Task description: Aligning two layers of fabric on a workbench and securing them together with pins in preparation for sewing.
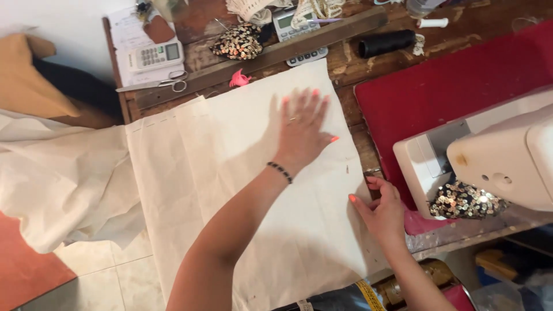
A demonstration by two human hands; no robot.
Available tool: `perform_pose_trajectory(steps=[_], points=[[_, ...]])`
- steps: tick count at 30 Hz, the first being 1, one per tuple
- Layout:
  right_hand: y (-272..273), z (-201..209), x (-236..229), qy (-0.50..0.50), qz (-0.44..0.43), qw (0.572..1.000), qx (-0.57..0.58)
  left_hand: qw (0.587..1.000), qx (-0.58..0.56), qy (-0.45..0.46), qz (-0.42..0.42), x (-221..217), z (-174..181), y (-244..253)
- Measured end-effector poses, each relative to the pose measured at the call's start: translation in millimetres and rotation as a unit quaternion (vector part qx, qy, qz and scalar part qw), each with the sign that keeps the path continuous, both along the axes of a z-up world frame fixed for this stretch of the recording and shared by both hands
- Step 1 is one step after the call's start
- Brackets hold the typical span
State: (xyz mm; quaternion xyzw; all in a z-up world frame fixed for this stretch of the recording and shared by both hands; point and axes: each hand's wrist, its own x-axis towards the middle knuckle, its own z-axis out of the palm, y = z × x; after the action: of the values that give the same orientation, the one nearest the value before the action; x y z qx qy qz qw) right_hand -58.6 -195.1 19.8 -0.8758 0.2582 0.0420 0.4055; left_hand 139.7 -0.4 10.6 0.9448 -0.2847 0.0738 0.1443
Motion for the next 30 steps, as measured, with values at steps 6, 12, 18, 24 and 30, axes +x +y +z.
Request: perform_pose_trajectory(steps=[6, 12, 18, 24, 30], points=[[-19.5, -14.5, 3.7, 0.06, 0.026, 0.997, -0.03, 0.975, 0.101, 0.193, 0.034, -4.1, 31.3, 23.7], [-2.2, 34.7, 21.7, 0.113, 0.079, 0.989, -0.056, 0.987, 0.068, 0.124, 0.079, 61.9, -13.8, 42.9], [16.0, 61.1, 71.1, 0.009, 0.16, 0.983, -0.085, 0.983, -0.002, 0.097, 0.156, 110.9, -7.4, 50.5], [85.4, 82.3, 249.5, -0.283, 0.316, 0.901, -0.091, 0.971, -0.008, 0.14, 0.192, 131.9, -5.5, 45.8], [151.9, 44.7, 415.3, -0.291, 0.381, 0.87, -0.113, 0.944, -0.069, 0.275, 0.17, 151.6, -16.7, 39.6]])
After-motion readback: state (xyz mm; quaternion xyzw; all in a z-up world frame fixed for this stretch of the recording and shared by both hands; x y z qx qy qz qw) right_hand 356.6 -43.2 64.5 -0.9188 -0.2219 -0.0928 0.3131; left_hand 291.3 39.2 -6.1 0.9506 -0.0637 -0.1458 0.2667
